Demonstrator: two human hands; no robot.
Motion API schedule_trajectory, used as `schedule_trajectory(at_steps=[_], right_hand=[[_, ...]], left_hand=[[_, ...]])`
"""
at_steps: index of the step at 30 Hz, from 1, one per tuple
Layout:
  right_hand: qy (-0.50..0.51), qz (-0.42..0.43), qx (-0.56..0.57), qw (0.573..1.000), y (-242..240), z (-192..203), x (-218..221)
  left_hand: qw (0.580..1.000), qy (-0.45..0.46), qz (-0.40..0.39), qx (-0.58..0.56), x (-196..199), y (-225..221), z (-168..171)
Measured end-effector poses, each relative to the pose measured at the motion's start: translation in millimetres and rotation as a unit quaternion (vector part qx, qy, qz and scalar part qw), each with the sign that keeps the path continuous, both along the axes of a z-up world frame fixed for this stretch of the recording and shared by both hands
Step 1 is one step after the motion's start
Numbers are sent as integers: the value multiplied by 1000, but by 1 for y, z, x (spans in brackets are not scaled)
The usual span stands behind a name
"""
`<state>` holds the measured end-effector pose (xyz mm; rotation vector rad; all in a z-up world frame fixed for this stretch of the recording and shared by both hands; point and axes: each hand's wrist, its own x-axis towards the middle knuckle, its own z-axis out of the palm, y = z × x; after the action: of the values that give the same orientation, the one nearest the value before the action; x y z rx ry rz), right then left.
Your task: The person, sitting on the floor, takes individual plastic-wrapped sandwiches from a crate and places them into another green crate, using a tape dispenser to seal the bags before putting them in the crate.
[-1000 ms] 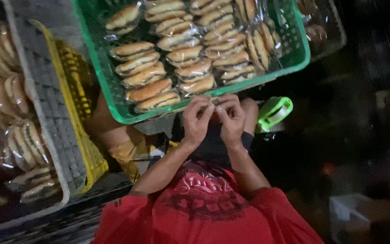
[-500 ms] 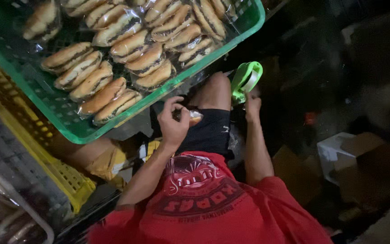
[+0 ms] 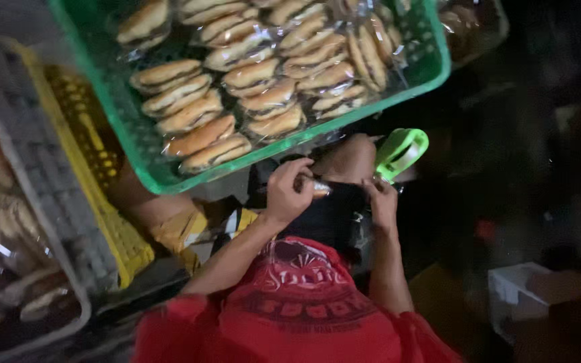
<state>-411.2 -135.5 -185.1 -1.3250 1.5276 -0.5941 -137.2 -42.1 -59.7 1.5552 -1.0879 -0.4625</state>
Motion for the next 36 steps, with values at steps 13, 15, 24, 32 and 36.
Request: schedule_trajectory(at_steps=[13,15,24,32,36], right_hand=[[-46,259,-303,916,60,155,141],[-61,313,-268,909,61,156,138],[-157,218,-149,951,31,172,170],[-163,389,-387,820,21,221,281],[-267,392,-273,837,-60,192,405]], left_hand=[[998,41,46,0,8,29,-5],[995,76,57,3,8,30,2],[969,98,-215,66,82,49,50],[996,66,-8,-63,125,60,108],[992,23,19,-127,224,45,109]])
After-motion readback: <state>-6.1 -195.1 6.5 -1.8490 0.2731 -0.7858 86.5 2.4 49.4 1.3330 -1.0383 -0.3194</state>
